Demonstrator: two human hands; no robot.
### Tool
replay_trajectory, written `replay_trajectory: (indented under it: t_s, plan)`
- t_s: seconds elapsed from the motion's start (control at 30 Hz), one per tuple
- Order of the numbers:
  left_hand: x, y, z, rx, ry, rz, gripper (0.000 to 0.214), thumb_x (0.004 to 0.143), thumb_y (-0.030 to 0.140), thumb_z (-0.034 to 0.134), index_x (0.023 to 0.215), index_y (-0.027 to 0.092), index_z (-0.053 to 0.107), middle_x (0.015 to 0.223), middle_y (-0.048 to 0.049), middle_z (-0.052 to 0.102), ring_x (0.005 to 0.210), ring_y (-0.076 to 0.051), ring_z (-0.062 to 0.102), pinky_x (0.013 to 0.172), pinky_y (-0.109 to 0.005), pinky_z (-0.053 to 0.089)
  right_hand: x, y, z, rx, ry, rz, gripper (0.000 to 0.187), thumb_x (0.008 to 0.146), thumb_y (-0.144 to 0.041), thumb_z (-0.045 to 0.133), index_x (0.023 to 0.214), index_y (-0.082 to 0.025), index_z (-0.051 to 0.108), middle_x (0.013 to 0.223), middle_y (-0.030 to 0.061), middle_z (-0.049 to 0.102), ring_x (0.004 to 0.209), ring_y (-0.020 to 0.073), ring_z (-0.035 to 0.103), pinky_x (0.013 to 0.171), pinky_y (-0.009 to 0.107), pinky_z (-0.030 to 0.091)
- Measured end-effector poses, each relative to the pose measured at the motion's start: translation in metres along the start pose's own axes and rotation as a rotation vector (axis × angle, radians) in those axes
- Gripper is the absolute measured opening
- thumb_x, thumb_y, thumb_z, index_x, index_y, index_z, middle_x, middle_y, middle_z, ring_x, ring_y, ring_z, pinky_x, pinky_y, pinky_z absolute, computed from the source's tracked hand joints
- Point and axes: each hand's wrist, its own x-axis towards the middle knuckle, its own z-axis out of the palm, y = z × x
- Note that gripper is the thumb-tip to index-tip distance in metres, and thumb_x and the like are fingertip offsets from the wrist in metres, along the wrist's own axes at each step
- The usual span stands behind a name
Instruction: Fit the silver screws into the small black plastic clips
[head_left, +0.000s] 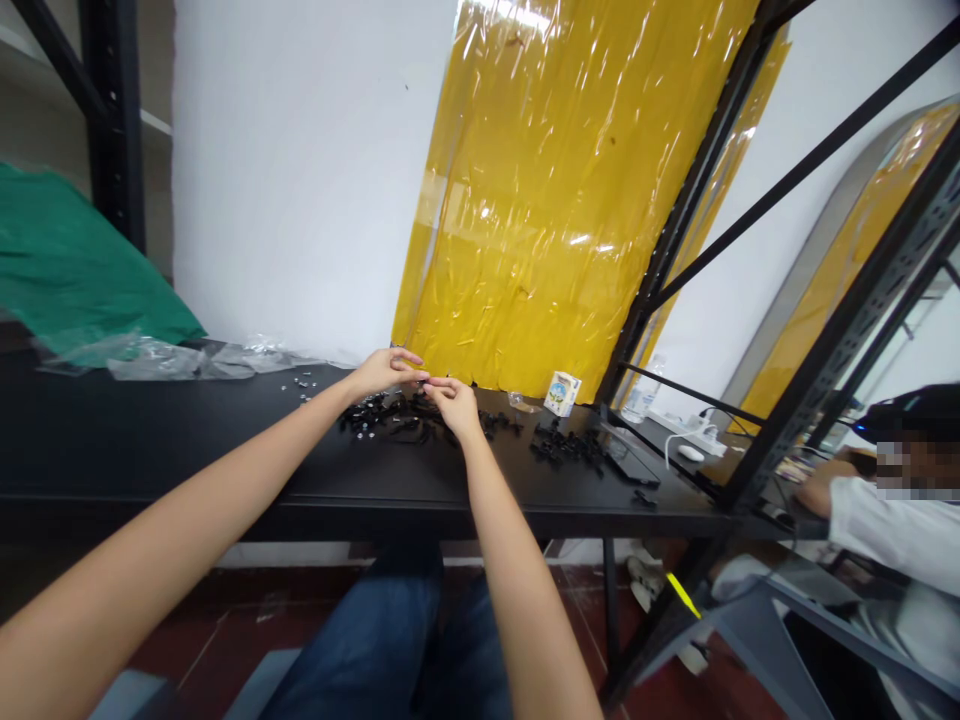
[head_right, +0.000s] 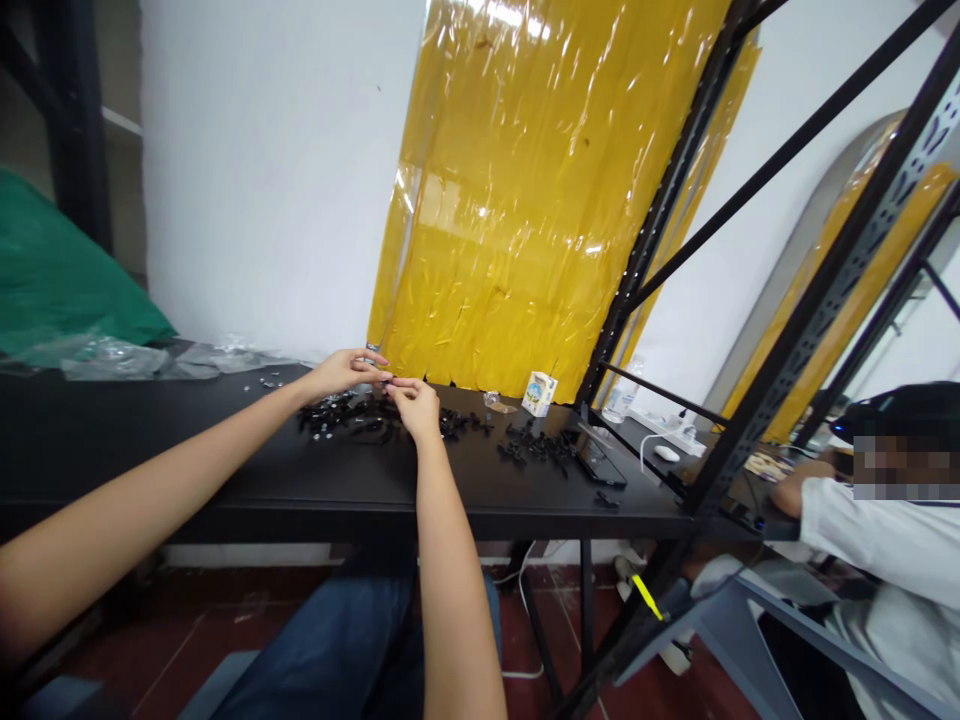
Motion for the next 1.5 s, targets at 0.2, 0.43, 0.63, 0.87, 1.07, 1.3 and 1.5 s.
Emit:
replay_trajectory:
  t_s: [0.2,0.43,0.63,0.87,1.07,1.3,1.5]
  plan:
    - [-0.004,0.008,0.008,-0.064,0.024,0.018,0.048,0.053,0.040,0.080,0.091,0.015,0.066,0.084,-0.0069,0.073,0.087,-0.023,0.067,0.086,-0.036,0.048,-0.003,-0.006,-0.003,-0.098,0.060,-0.053,0.028,0.070,-0.028,0.067,0.095,-0.016,0.067,0.075,0.0025,0.074,0.078,0.0176,0.070,0.079,0.028,0.051]
    - [0.001,-0.001,0.008,0.021,0.055,0.089,0.038,0.058,0.043,0.076,0.085,0.017,0.072,0.089,-0.0073,0.073,0.090,-0.023,0.065,0.088,-0.037,0.048,-0.007,-0.015,-0.005,-0.155,0.117,-0.065,0.029,0.068,-0.034,0.068,0.092,-0.017,0.070,0.074,0.0023,0.074,0.083,0.0203,0.069,0.083,0.029,0.049]
    - [0.002,-0.004,0.008,0.050,0.064,0.158,0.037,0.062,0.047,0.073,0.084,0.017,0.072,0.087,-0.0063,0.073,0.086,-0.022,0.066,0.084,-0.034,0.049,-0.006,-0.015,-0.003,-0.050,0.129,-0.025,0.031,0.066,-0.035,0.069,0.090,-0.015,0.069,0.078,0.0057,0.074,0.080,0.0197,0.070,0.080,0.029,0.051]
    - [-0.002,0.003,0.011,0.067,0.041,0.195,0.038,0.064,0.048,0.071,0.083,0.016,0.071,0.083,-0.0066,0.073,0.080,-0.020,0.066,0.078,-0.032,0.051,-0.005,-0.016,-0.002,0.022,0.147,-0.015,0.031,0.061,-0.033,0.073,0.085,-0.013,0.067,0.076,0.0067,0.074,0.076,0.0188,0.069,0.075,0.028,0.051]
    - [-0.003,0.006,0.014,0.188,0.063,0.266,0.038,0.070,0.049,0.065,0.086,0.015,0.070,0.080,-0.0061,0.072,0.074,-0.019,0.065,0.071,-0.029,0.051,-0.005,-0.016,-0.001,0.106,0.129,0.009,0.027,0.061,-0.029,0.073,0.082,-0.013,0.066,0.075,0.0071,0.074,0.074,0.0190,0.070,0.074,0.028,0.052]
    - [-0.005,0.003,0.016,0.206,0.089,0.296,0.036,0.075,0.048,0.061,0.086,0.015,0.067,0.081,-0.0064,0.071,0.073,-0.017,0.064,0.068,-0.027,0.049,-0.003,-0.014,-0.001,0.217,0.084,0.040,0.025,0.060,-0.027,0.074,0.079,-0.014,0.065,0.073,0.0067,0.074,0.074,0.0194,0.071,0.077,0.030,0.053]
    - [-0.009,0.007,0.020,0.256,0.148,0.304,0.038,0.075,0.052,0.058,0.082,0.015,0.065,0.078,-0.0051,0.070,0.070,-0.017,0.063,0.065,-0.026,0.048,-0.003,-0.015,-0.001,0.156,0.090,0.047,0.028,0.059,-0.031,0.075,0.080,-0.014,0.066,0.075,0.0062,0.074,0.078,0.0199,0.071,0.076,0.029,0.054]
